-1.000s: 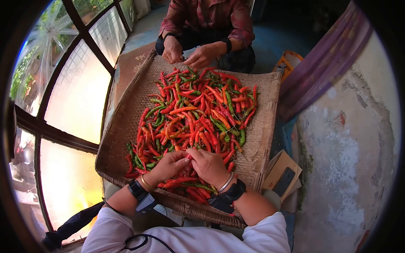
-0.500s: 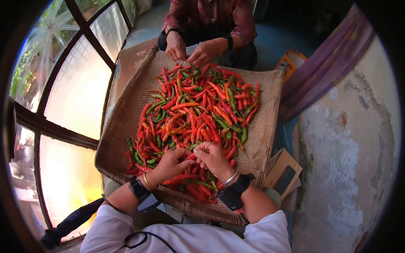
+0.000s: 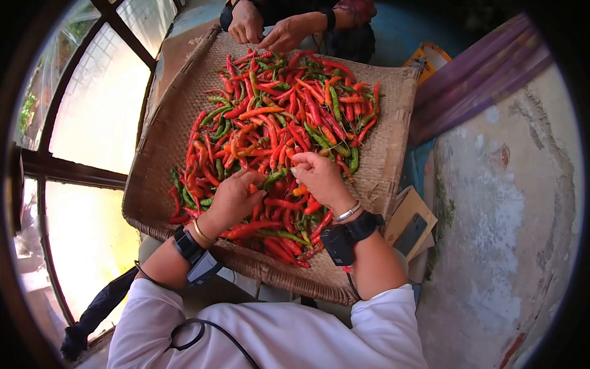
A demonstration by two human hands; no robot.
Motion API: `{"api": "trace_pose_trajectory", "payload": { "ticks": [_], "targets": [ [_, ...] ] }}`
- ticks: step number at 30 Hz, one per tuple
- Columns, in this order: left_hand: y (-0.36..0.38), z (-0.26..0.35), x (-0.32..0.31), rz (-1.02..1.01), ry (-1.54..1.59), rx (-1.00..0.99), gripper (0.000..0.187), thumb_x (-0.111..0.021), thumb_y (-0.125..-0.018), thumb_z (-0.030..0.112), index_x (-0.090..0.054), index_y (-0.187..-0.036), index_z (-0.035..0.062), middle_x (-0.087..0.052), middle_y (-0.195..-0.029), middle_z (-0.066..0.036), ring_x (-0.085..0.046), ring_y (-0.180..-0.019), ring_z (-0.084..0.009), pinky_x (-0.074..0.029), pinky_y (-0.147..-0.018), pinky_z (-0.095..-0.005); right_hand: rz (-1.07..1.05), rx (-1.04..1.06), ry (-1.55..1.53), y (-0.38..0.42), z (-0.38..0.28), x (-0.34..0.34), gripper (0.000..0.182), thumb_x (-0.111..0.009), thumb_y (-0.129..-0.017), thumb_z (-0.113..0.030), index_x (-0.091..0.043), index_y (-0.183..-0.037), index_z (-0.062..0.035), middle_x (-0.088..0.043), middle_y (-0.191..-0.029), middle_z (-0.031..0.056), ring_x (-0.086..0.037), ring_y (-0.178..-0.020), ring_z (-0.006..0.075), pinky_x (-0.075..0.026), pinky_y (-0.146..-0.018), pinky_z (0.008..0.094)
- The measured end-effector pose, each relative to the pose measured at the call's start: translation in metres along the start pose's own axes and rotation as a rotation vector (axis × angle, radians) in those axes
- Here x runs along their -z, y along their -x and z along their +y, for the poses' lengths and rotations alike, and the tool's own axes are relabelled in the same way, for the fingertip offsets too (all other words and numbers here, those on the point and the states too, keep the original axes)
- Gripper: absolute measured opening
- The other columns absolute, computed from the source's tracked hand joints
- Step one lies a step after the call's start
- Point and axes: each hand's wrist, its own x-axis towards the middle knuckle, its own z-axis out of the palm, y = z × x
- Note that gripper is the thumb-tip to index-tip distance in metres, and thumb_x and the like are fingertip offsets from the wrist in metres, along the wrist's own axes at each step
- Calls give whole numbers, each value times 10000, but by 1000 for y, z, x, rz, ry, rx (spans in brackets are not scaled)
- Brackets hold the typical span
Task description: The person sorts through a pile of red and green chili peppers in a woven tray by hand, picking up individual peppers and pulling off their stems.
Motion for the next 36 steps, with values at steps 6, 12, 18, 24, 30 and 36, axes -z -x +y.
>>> {"api": "trace_pose_trajectory", "payload": {
  "ticks": [6, 12, 18, 24, 30, 36],
  "targets": [
    [-2, -8, -6, -104, 2, -23, 357, -647, -700, 121, -546, -1032, 37, -561, -907, -143, -574, -801, -295, -465, -678, -364, -170, 29, 344, 1, 13, -18, 310, -513, -814, -75, -500, -1108, 21, -554, -746, 13, -545, -644, 93, -442, -566, 230],
    [-5, -10, -8, -121, 28, -118, 348, -642, -698, 130, -560, -1022, 30, -576, -909, -157, -575, -813, -309, -466, -704, -369, -206, -12, 6, 6, 9, -28, 269, -490, -812, -42, -530, -1075, -3, -519, -658, -7, -528, -593, 76, -433, -549, 217],
    [-6, -3, -5, -61, 129, -180, 285, -637, -735, 121, -586, -1001, 30, -595, -870, -147, -583, -793, -293, -472, -684, -343, -203, 3, -9, 6, 6, -28, 196, -530, -809, -43, -547, -999, -2, -507, -670, -12, -522, -606, 63, -430, -549, 206],
    [-4, 5, 4, -86, 390, -57, 210, -633, -765, 86, -598, -958, 11, -599, -715, -89, -575, -607, -140, -461, -563, -265, -193, 104, -101, 12, -8, -24, 124, -580, -803, -67, -552, -911, -13, -531, -727, -16, -518, -633, 61, -433, -574, 203],
    [-4, 12, 12, -155, 491, -10, 186, -644, -762, 94, -597, -919, 6, -570, -639, -48, -515, -576, -60, -438, -535, -229, -235, -9, -164, 19, -29, -6, 98, -591, -809, -85, -541, -863, -21, -561, -757, 8, -527, -638, 69, -443, -593, 192],
    [-5, 7, 8, -111, 412, -60, 190, -657, -745, 67, -594, -916, 15, -573, -610, -12, -501, -558, -48, -432, -524, -227, -119, -5, -444, 16, -22, 7, 143, -599, -813, -113, -544, -913, -27, -567, -777, 23, -551, -617, 91, -459, -575, 191]
  ]
}}
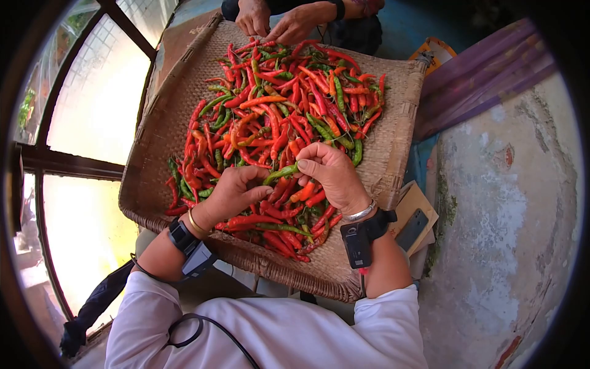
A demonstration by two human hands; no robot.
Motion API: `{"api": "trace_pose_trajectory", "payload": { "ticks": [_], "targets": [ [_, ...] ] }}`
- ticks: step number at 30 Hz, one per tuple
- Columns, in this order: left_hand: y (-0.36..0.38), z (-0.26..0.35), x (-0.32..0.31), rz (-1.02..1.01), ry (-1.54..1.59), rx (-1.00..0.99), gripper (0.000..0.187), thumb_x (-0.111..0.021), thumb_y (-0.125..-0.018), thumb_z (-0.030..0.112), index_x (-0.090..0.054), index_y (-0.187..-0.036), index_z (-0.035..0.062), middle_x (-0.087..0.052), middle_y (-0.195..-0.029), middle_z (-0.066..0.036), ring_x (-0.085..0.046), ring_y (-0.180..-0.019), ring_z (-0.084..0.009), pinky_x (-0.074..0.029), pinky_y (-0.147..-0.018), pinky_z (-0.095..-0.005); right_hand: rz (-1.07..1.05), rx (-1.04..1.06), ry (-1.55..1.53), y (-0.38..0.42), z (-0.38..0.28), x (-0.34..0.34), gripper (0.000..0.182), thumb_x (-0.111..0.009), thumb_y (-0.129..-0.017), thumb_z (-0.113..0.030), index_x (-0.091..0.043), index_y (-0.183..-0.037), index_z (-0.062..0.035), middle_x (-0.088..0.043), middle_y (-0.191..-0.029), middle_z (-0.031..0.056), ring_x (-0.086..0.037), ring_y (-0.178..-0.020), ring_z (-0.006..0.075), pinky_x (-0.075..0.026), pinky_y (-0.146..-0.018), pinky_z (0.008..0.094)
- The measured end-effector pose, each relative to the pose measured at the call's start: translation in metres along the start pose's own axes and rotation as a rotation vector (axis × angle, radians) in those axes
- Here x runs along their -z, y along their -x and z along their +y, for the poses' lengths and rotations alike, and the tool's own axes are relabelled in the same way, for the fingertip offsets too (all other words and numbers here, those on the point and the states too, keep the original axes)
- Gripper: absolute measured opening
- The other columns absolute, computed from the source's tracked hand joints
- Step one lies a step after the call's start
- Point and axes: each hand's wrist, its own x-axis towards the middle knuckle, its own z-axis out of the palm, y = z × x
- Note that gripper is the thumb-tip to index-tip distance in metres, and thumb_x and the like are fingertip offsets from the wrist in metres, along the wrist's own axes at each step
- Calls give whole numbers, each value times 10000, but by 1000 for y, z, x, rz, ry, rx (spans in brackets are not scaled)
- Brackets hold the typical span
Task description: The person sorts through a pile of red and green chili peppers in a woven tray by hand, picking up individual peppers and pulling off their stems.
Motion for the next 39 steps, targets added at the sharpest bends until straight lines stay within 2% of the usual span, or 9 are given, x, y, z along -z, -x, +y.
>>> {"api": "trace_pose_trajectory", "payload": {
  "ticks": [7, 10, 12, 19, 22, 25, 32, 34, 39],
  "targets": [
    [-1, -14, -2, 67, -80, -148, 252, -656, -742, 48, -560, -970, -2, -569, -785, -49, -479, -556, -51, -427, -522, -220, -35, -95, -316, -2, 4, 8, 149, -571, -832, -124, -549, -956, -46, -572, -800, 50, -548, -616, 105, -456, -554, 205],
    [-1, -8, -3, 285, -154, -63, 308, -649, -753, 56, -526, -1028, -5, -549, -856, -45, -468, -568, -47, -418, -527, -208, -60, -84, -473, -3, 4, 6, 185, -549, -846, -133, -542, -1011, -49, -581, -804, 56, -547, -638, 100, -453, -543, 210],
    [-1, -7, 0, 201, 53, 155, 333, -638, -775, 72, -499, -1070, 6, -563, -840, -20, -467, -574, -37, -418, -533, -199, -85, -96, -489, -4, 11, 7, 223, -537, -855, -144, -529, -1057, -50, -583, -805, 64, -552, -667, 101, -450, -550, 203],
    [0, -8, 0, 104, 428, 304, 358, -579, -844, 174, -462, -1151, 31, -565, -816, 9, -448, -560, -27, -397, -502, -182, -97, -47, -577, -5, 18, 6, 222, -529, -861, -140, -516, -1067, -59, -578, -857, 75, -565, -694, 110, -472, -577, 215],
    [0, -7, 4, -132, 579, 462, 360, -540, -867, 258, -477, -1144, 37, -575, -837, 11, -468, -573, -24, -405, -511, -175, -79, -30, -584, -5, 17, 3, 219, -530, -858, -123, -511, -1066, -56, -579, -884, 73, -568, -698, 103, -482, -604, 218],
    [1, -6, 1, -318, 668, 347, 343, -543, -864, 264, -508, -1123, 41, -580, -841, 11, -494, -597, -26, -417, -528, -167, -66, -84, -500, -4, 20, -2, 206, -533, -855, -115, -523, -1052, -53, -580, -863, 67, -568, -696, 100, -481, -634, 217],
    [3, -4, 2, -366, 547, 389, 199, -574, -848, 204, -617, -978, 60, -596, -725, 43, -527, -640, -22, -430, -557, -174, 12, -30, -330, -9, 17, 2, 169, -540, -850, -108, -556, -1010, -54, -603, -880, 53, -583, -746, 111, -478, -648, 219],
    [4, -4, 3, -370, 537, 387, 202, -578, -845, 201, -614, -982, 58, -597, -730, 42, -528, -641, -23, -430, -555, -174, 11, 262, -367, -14, 1, 8, 277, -559, -845, -158, -512, -1099, -59, -595, -958, 64, -579, -815, 129, -468, -675, 230],
    [3, -10, 1, -323, 587, 369, 187, -581, -841, 181, -611, -978, 57, -598, -736, 32, -533, -637, -31, -431, -555, -173, 277, 371, -507, -15, -16, 12, 527, -574, -837, -264, -349, -1267, -59, -545, -1044, 79, -550, -887, 129, -449, -671, 223]
  ]
}}
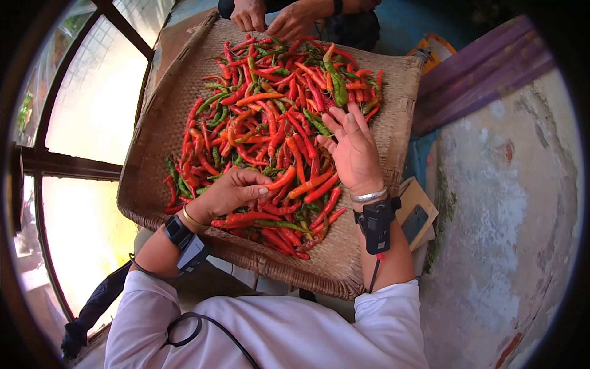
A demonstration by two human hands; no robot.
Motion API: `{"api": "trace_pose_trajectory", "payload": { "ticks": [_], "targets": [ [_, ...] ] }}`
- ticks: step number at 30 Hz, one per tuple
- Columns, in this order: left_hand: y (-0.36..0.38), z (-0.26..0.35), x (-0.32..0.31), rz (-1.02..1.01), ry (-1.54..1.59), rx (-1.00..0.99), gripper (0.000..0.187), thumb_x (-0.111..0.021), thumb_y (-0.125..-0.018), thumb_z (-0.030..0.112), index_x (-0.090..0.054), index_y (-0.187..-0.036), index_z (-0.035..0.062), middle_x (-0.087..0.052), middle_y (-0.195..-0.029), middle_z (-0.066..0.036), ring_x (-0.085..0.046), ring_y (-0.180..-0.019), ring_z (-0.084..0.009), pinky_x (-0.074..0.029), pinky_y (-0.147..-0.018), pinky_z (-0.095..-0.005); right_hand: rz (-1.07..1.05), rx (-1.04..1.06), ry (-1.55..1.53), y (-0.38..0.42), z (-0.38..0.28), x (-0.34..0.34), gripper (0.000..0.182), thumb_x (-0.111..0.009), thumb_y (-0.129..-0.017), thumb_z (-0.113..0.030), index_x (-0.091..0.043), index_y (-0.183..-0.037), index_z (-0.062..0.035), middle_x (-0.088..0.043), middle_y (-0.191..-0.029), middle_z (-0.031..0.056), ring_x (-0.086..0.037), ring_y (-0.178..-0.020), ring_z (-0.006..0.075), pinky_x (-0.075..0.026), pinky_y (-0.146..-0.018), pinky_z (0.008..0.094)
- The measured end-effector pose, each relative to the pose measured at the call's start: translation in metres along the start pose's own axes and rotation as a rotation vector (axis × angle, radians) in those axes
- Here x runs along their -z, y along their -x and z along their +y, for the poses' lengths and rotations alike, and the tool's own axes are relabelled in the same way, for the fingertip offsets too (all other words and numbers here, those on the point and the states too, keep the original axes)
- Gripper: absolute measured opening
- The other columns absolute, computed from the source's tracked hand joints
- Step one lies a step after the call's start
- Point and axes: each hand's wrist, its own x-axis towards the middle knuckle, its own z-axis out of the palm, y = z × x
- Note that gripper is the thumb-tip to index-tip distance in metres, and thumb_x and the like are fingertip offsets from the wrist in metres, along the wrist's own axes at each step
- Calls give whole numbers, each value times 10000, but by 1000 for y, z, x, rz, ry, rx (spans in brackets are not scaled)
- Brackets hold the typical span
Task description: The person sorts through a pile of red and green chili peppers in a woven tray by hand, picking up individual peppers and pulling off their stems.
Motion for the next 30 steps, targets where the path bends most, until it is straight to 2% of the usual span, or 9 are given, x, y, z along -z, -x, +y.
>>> {"api": "trace_pose_trajectory", "payload": {
  "ticks": [2, 4, 12, 16, 19, 21, 22, 25, 30],
  "targets": [
    [0, 2, 1, 74, 151, -64, 172, -578, -841, 165, -607, -973, 58, -600, -740, 21, -543, -643, -41, -434, -557, -174, -45, -283, 404, 5, 6, 11, 484, -564, -845, -258, -386, -1234, -33, -566, -964, 65, -557, -811, 106, -449, -631, 209],
    [1, 5, 1, 84, 158, -70, 167, -574, -843, 158, -604, -970, 54, -605, -756, 11, -549, -664, -45, -438, -570, -171, -241, -491, 380, 16, 15, -1, 376, -565, -846, -247, -499, -1132, -12, -584, -781, 23, -550, -646, 64, -432, -536, 177],
    [-3, -4, 0, 21, -13, -83, 185, -576, -843, 160, -591, -952, 12, -589, -790, 9, -524, -692, -48, -443, -646, -202, -405, -664, 631, 30, 25, -13, 143, -545, -848, -175, -563, -889, -39, -567, -681, -8, -515, -538, 32, -407, -466, 152],
    [-4, -2, 2, 38, 38, -100, 158, -571, -848, 155, -591, -923, 17, -573, -747, 21, -508, -659, -38, -435, -609, -197, -278, -561, 472, 17, 4, -8, 135, -548, -839, -185, -552, -860, -52, -565, -651, 4, -512, -516, 43, -402, -449, 164],
    [-7, -4, 5, 321, -127, -12, 111, -589, -824, 108, -585, -864, 5, -559, -678, 7, -498, -588, -59, -439, -545, -220, -281, -396, 262, 5, -9, -9, 185, -528, -852, -174, -539, -980, -41, -589, -730, 43, -548, -576, 67, -429, -483, 181],
    [-8, -5, 6, 338, -305, -60, 115, -602, -802, 100, -586, -864, 5, -566, -680, -20, -520, -590, -95, -447, -555, -248, 108, -143, 48, 6, -12, -25, 294, -541, -850, -198, -498, -1069, -6, -577, -827, 72, -565, -645, 102, -445, -509, 198],
    [-8, -5, 7, 353, -484, -108, 124, -615, -780, 92, -587, -863, 4, -573, -683, -48, -542, -593, -131, -454, -564, -277, 109, -142, 48, 5, -10, -17, 294, -541, -850, -198, -498, -1069, -6, -577, -827, 72, -565, -645, 102, -445, -509, 198],
    [-12, -12, 8, 395, -721, -315, 159, -631, -729, 88, -593, -864, 13, -583, -750, -114, -583, -672, -232, -461, -614, -328, -138, -450, 522, 4, 7, 5, 420, -532, -855, -161, -406, -1190, 58, -572, -934, 107, -580, -710, 116, -458, -538, 195],
    [-10, -8, 7, 414, -807, -241, 174, -633, -714, 60, -602, -880, 20, -578, -805, -120, -582, -734, -249, -462, -647, -323, -460, -305, 1263, 19, 44, 9, 244, -572, -785, -112, -581, -998, 7, -586, -677, 46, -575, -643, 119, -459, -560, 261]
  ]
}}
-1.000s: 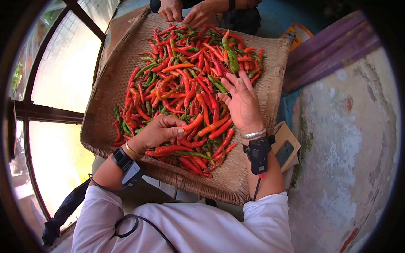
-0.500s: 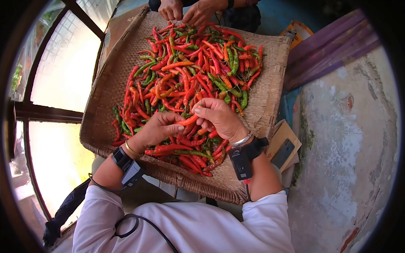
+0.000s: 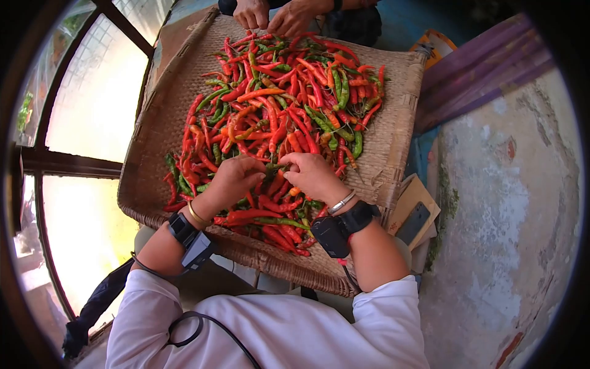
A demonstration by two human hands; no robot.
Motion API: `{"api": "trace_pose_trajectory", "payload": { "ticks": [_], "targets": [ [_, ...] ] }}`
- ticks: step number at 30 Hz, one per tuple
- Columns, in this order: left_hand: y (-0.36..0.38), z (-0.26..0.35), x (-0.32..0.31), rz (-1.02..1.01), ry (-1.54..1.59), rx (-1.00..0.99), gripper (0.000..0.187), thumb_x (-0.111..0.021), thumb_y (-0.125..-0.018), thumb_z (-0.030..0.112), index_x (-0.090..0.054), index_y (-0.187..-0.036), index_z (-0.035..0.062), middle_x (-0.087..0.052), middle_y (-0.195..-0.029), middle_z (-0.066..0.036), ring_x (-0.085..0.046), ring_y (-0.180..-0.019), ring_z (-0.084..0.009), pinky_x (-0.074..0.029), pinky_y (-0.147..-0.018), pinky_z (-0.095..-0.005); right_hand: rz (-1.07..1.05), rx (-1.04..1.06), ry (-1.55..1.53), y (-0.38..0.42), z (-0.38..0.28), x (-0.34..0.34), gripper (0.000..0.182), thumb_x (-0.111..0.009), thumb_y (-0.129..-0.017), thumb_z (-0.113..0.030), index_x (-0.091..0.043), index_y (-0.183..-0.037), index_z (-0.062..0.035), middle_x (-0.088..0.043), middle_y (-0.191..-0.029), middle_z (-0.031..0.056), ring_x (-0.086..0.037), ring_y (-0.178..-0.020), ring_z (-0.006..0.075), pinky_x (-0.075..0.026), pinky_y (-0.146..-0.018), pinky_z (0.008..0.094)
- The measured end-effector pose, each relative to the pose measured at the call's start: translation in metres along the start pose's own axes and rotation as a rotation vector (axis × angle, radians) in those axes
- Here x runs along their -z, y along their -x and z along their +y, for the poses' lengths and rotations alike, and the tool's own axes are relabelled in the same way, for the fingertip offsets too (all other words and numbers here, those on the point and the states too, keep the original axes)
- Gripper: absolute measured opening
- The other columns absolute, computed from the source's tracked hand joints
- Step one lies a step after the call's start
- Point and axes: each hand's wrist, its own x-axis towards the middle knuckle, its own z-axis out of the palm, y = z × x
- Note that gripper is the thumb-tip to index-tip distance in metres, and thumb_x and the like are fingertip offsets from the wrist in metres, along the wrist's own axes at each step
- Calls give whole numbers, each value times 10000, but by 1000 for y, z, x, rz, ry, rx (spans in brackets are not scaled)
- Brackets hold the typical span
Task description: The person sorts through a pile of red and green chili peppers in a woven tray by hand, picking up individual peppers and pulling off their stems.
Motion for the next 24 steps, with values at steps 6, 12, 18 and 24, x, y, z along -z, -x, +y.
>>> {"api": "trace_pose_trajectory", "payload": {
  "ticks": [6, 12, 18, 24],
  "targets": [
    [2, 1, -7, -12, 60, -133, 218, -665, -706, 58, -600, -908, 6, -578, -810, -99, -591, -722, -219, -473, -650, -305, 43, 173, 109, 1, 3, -10, 145, -560, -794, -105, -608, -883, -2, -575, -650, 50, -556, -556, 110, -456, -530, 262],
    [1, 13, -2, -39, 115, -152, 219, -668, -724, 107, -599, -904, 4, -588, -763, -103, -590, -680, -193, -471, -614, -288, -27, -33, -347, 8, -24, 3, 140, -516, -843, -98, -605, -876, 6, -574, -665, 17, -528, -520, 59, -444, -486, 200],
    [2, 12, -1, -300, 315, 140, 145, -614, -790, 125, -582, -828, -11, -578, -629, -69, -566, -543, -124, -450, -500, -264, 67, 54, -564, 11, -24, 21, 163, -505, -870, -125, -596, -917, 2, -577, -696, 22, -521, -538, 50, -439, -480, 181],
    [2, 5, -4, -293, 546, 245, 105, -582, -817, 95, -571, -805, -9, -560, -625, -15, -519, -555, -52, -426, -498, -228, 347, 208, -824, 9, -26, 43, 239, -509, -879, -165, -502, -1034, 16, -577, -777, 57, -539, -605, 74, -457, -521, 201]
  ]
}}
